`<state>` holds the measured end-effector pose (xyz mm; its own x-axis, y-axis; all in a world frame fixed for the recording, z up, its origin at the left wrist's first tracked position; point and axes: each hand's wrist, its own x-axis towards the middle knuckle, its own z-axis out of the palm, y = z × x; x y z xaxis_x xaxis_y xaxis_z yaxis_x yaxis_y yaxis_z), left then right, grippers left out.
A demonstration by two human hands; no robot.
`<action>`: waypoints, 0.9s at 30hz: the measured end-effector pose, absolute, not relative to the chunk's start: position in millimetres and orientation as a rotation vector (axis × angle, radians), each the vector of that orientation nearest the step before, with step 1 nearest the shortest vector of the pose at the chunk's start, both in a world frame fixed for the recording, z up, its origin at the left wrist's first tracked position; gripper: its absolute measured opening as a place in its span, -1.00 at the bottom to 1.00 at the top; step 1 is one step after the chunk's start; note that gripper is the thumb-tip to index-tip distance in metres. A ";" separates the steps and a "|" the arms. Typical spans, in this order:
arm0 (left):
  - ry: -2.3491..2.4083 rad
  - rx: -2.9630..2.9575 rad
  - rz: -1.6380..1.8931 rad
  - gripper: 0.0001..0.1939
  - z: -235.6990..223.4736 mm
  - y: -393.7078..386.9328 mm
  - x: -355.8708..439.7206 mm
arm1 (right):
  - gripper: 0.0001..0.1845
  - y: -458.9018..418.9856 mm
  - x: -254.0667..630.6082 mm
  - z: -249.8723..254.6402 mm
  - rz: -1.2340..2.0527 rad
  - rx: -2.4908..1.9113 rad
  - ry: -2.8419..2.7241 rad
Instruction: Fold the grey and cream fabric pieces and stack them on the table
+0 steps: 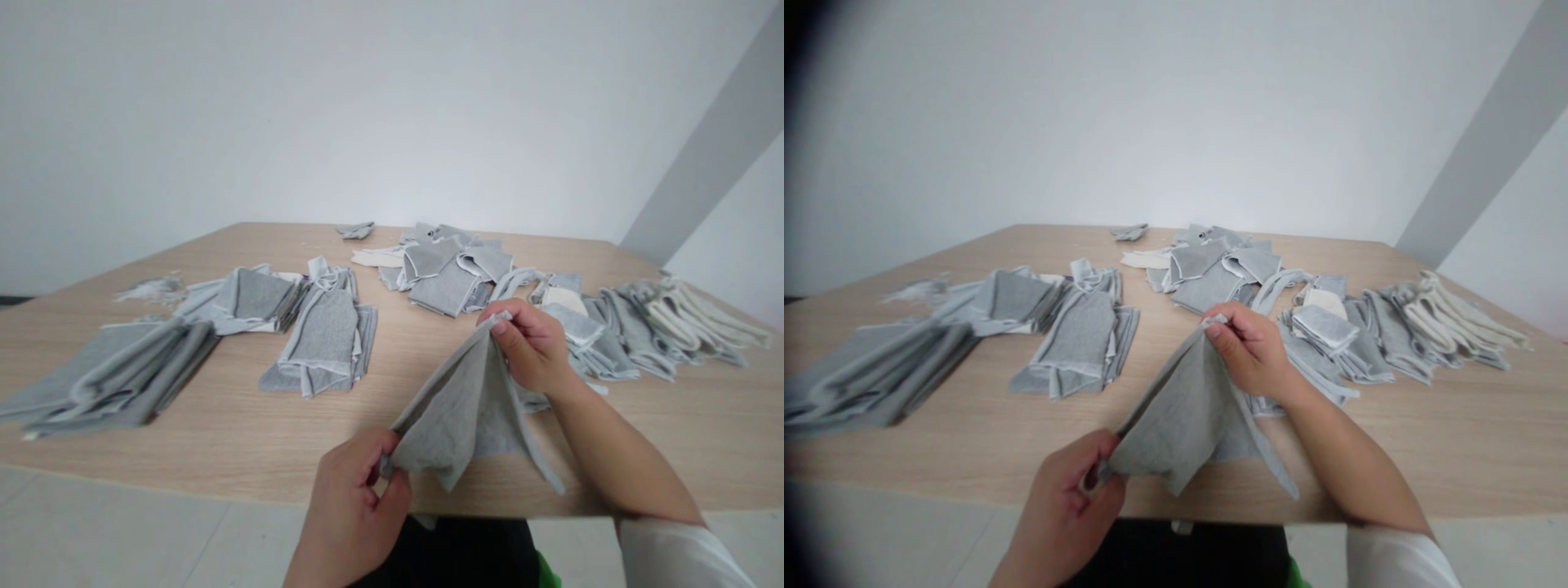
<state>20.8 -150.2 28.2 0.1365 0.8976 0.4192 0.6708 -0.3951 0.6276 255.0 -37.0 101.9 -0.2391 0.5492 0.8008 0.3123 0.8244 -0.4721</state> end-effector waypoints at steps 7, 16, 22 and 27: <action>1.625 1.980 1.214 -0.89 29.4 -149.2 22.2 | -0.81 -36.9 254.1 102.4 0.237 -0.619 -1.869; 1.688 1.915 1.108 -0.95 24.9 -148.3 22.0 | -0.84 -34.7 253.2 100.6 0.248 -0.604 -1.910; 1.742 1.992 1.105 -0.89 27.7 -150.2 22.1 | -0.81 -34.5 254.2 99.4 0.211 -0.635 -1.934; 1.742 2.217 1.296 -0.75 33.8 -151.8 22.0 | -0.81 -35.0 255.1 102.6 0.195 -0.621 -1.972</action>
